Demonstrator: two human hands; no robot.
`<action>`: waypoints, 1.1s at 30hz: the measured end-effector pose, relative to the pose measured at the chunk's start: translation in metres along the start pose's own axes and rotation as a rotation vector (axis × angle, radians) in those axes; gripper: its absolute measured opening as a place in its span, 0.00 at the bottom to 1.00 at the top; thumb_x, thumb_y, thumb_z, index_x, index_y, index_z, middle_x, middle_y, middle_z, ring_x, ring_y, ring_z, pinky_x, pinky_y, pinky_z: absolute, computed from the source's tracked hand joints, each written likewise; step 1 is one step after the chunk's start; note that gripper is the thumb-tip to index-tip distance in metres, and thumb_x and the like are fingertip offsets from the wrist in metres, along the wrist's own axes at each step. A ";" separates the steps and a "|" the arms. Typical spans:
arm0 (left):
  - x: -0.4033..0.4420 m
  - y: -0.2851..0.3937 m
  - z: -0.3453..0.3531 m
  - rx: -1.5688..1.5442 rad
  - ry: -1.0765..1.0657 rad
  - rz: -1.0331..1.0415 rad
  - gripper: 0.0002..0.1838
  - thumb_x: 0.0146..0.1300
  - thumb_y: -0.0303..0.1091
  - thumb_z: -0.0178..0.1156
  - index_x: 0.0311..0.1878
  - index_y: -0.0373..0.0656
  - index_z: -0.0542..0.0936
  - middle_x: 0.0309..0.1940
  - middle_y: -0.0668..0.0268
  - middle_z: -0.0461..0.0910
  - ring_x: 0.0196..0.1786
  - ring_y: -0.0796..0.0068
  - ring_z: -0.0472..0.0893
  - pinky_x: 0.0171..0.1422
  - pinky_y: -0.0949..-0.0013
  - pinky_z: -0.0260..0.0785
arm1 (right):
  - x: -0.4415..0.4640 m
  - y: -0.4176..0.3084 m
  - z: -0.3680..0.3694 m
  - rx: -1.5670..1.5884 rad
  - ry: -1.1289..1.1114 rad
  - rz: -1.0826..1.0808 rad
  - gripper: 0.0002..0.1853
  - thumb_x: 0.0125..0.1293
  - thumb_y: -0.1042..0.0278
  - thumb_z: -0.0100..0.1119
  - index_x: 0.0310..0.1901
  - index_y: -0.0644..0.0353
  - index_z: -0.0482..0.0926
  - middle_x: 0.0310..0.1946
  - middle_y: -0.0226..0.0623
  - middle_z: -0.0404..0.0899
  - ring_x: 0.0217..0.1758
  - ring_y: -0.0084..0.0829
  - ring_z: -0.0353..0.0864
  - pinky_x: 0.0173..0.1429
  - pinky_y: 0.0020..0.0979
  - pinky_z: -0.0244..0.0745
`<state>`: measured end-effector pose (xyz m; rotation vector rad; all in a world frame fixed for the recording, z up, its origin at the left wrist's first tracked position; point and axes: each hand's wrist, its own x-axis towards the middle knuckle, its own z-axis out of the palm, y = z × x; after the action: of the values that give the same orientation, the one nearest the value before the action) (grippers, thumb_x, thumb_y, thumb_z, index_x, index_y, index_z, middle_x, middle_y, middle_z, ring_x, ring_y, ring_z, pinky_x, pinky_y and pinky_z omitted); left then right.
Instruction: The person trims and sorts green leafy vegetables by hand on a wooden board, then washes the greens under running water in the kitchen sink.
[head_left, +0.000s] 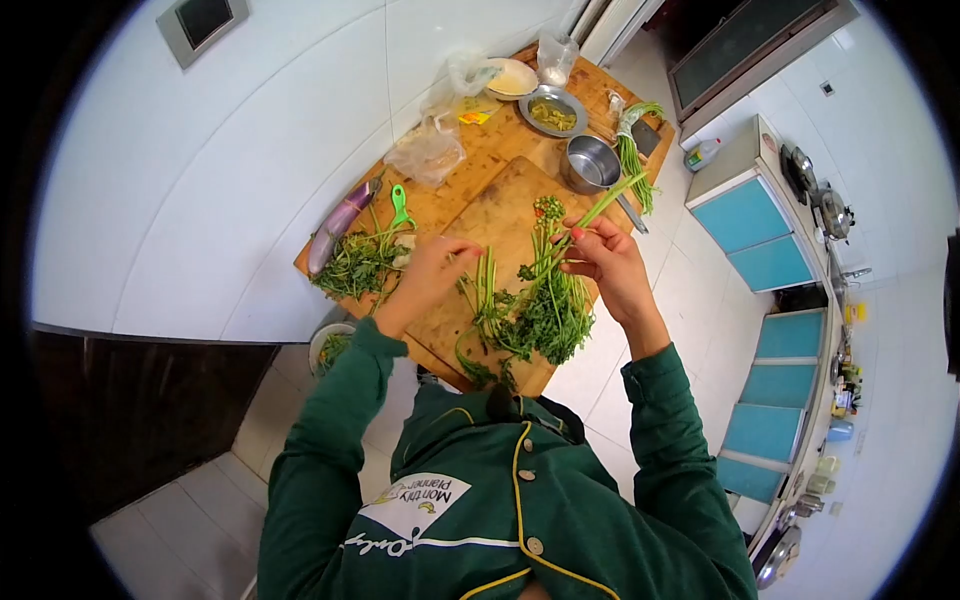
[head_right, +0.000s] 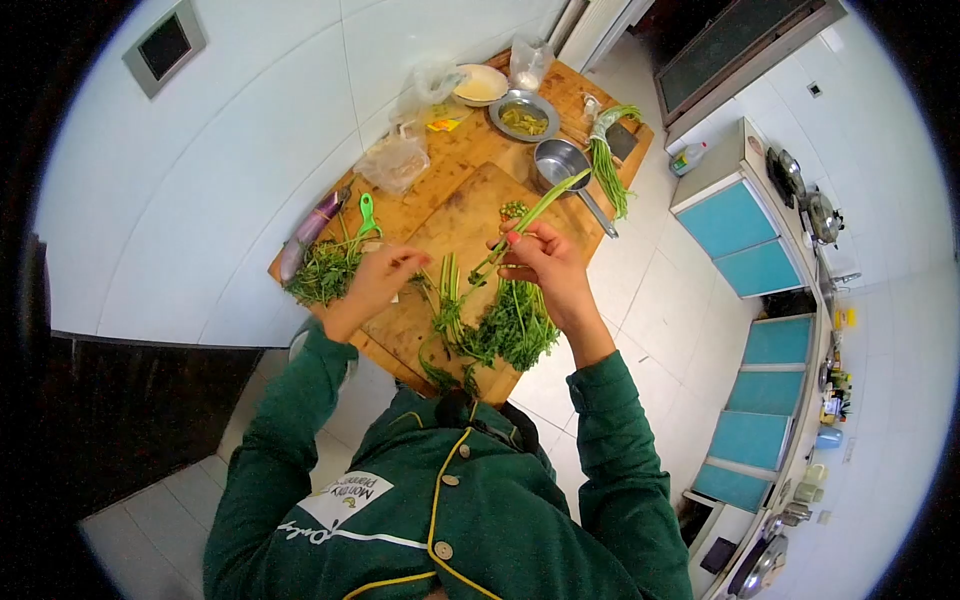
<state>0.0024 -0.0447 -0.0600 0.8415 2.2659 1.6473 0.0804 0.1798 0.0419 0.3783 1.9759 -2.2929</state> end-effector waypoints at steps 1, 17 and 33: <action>-0.001 0.016 0.007 -0.001 0.001 0.000 0.11 0.59 0.34 0.54 0.39 0.38 0.79 0.31 0.62 0.79 0.36 0.70 0.77 0.45 0.70 0.66 | 0.001 0.000 0.000 0.005 -0.004 -0.002 0.11 0.63 0.66 0.50 0.45 0.59 0.72 0.37 0.36 0.78 0.34 0.21 0.77 0.38 0.23 0.76; -0.017 -0.031 0.004 -0.081 0.276 -0.145 0.07 0.53 0.33 0.59 0.33 0.40 0.77 0.22 0.65 0.75 0.23 0.79 0.71 0.27 0.74 0.61 | -0.001 -0.008 -0.006 0.081 0.032 -0.046 0.11 0.63 0.66 0.51 0.45 0.62 0.71 0.36 0.38 0.78 0.33 0.23 0.78 0.36 0.21 0.76; -0.004 0.010 0.015 -0.657 -0.357 -0.379 0.30 0.67 0.53 0.31 0.54 0.36 0.69 0.47 0.60 0.75 0.48 0.65 0.75 0.54 0.67 0.65 | 0.017 0.011 0.001 0.187 -0.111 0.096 0.13 0.63 0.66 0.50 0.47 0.62 0.70 0.38 0.37 0.78 0.33 0.23 0.78 0.38 0.21 0.76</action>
<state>0.0164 -0.0326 -0.0569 0.4550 1.3962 1.7192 0.0662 0.1785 0.0271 0.3440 1.6628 -2.3886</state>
